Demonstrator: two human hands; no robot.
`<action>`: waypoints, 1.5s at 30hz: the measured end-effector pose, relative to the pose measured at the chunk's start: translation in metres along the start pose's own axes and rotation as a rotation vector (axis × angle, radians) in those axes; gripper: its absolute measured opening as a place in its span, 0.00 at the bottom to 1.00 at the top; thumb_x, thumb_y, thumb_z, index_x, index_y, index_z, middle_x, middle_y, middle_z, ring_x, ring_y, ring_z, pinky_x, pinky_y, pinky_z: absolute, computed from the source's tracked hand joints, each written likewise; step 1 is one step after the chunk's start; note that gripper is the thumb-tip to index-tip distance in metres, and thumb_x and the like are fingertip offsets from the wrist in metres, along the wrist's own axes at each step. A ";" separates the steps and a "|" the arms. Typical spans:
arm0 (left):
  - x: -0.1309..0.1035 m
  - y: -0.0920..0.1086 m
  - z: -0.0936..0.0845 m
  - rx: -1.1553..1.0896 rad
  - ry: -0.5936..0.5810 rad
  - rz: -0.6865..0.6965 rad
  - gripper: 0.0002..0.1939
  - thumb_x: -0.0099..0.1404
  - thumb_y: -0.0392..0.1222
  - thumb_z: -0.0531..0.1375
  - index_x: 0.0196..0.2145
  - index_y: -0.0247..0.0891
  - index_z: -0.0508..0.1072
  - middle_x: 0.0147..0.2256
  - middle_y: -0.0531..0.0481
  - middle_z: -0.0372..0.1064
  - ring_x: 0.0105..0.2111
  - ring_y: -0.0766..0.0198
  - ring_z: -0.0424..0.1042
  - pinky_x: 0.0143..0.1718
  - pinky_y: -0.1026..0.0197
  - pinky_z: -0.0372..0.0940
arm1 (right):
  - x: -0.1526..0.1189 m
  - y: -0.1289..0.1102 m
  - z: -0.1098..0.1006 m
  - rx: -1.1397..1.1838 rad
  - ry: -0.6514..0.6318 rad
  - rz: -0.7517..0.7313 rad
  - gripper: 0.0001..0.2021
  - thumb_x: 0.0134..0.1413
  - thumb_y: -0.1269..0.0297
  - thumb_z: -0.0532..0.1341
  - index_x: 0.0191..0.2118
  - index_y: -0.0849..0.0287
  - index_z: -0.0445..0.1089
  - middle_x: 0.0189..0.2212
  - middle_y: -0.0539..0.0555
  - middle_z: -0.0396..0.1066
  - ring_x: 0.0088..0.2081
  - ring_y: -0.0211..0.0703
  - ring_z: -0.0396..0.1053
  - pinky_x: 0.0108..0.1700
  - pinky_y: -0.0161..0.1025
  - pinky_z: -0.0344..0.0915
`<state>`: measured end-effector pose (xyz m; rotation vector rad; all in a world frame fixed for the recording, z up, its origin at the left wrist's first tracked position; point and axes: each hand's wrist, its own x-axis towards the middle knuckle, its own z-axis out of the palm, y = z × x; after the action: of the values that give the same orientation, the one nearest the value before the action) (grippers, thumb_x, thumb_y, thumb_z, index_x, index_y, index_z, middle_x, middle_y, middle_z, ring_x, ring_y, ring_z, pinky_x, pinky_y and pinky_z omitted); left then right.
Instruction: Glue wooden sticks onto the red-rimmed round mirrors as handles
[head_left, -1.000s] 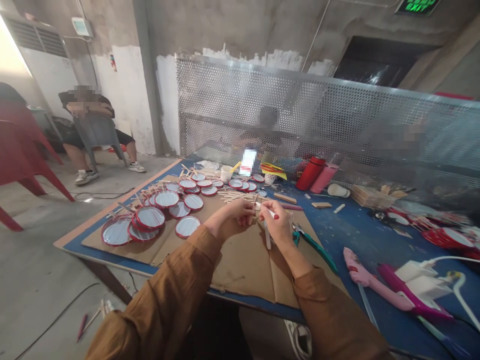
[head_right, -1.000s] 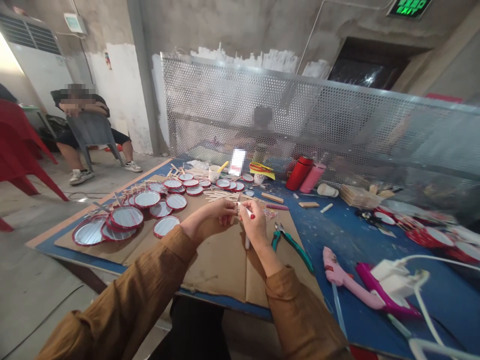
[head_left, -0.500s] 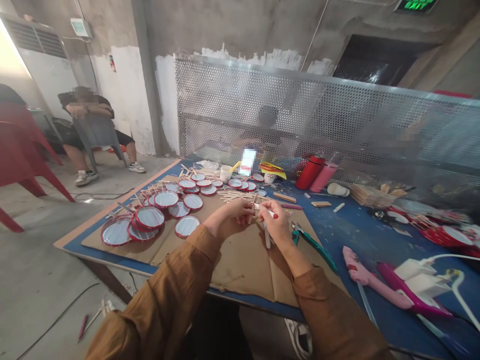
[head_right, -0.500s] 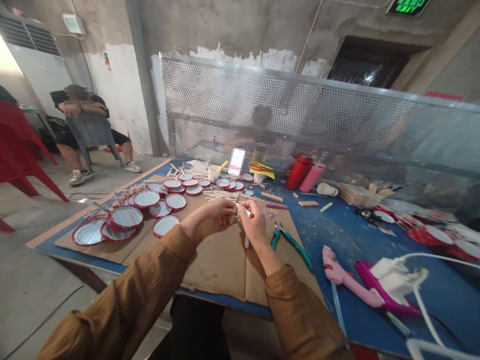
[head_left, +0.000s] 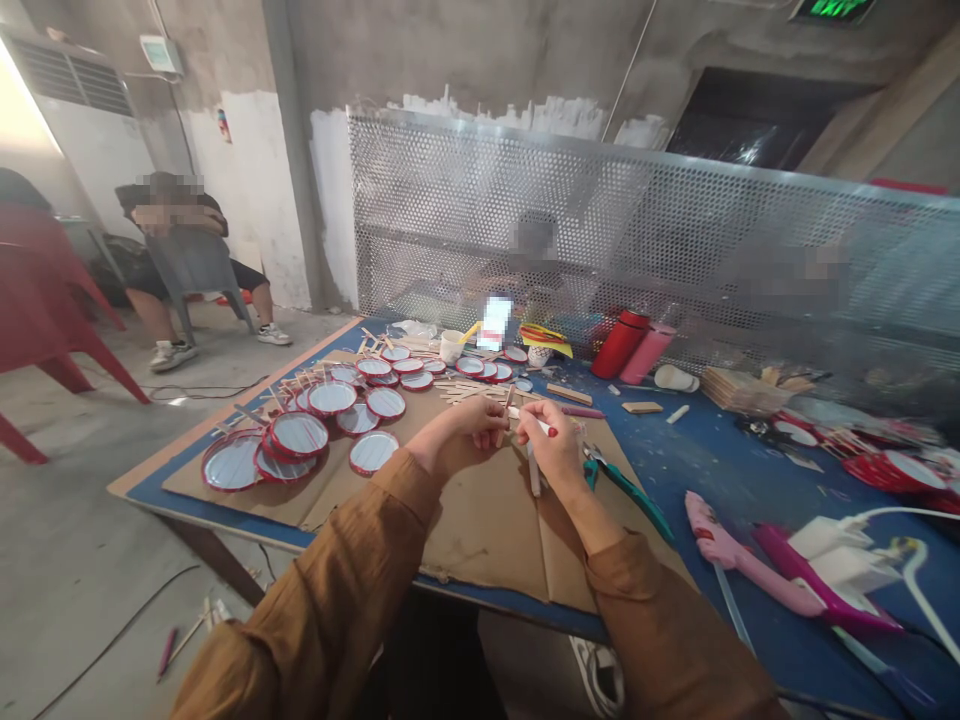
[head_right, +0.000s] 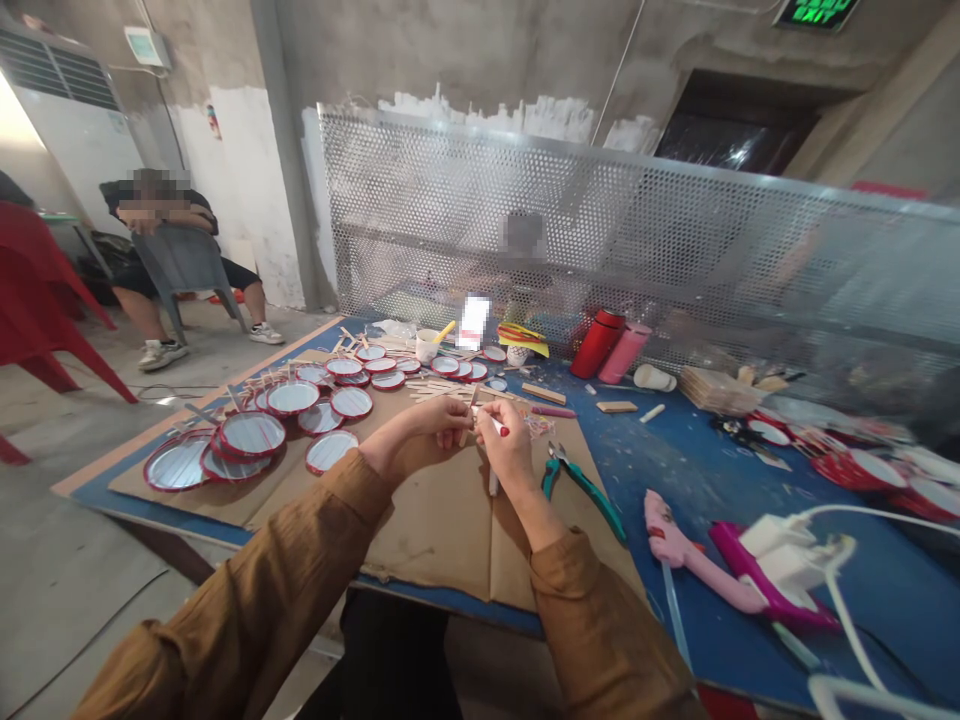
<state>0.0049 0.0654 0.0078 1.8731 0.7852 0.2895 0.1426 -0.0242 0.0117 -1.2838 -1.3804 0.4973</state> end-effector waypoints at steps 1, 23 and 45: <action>0.000 0.000 0.000 -0.005 -0.002 0.003 0.09 0.65 0.40 0.54 0.30 0.34 0.67 0.18 0.56 0.67 0.15 0.73 0.65 0.22 0.69 0.63 | 0.000 -0.001 0.000 0.004 0.006 -0.005 0.11 0.50 0.54 0.59 0.30 0.57 0.65 0.23 0.50 0.69 0.22 0.40 0.68 0.26 0.36 0.66; 0.000 0.000 0.000 -0.023 -0.008 -0.018 0.12 0.65 0.43 0.56 0.26 0.34 0.65 0.18 0.56 0.67 0.14 0.74 0.65 0.20 0.71 0.60 | 0.000 -0.003 -0.001 -0.054 0.101 0.022 0.11 0.49 0.53 0.59 0.29 0.56 0.65 0.21 0.49 0.69 0.19 0.39 0.66 0.24 0.36 0.65; 0.001 -0.002 -0.001 0.019 -0.011 -0.008 0.08 0.65 0.37 0.52 0.30 0.34 0.67 0.19 0.56 0.67 0.15 0.73 0.66 0.22 0.70 0.63 | 0.000 -0.004 0.003 -0.016 0.007 -0.003 0.10 0.48 0.55 0.58 0.28 0.56 0.64 0.21 0.49 0.69 0.20 0.39 0.66 0.24 0.36 0.65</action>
<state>0.0045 0.0673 0.0062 1.8878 0.7904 0.2666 0.1384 -0.0245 0.0141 -1.2951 -1.3826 0.4800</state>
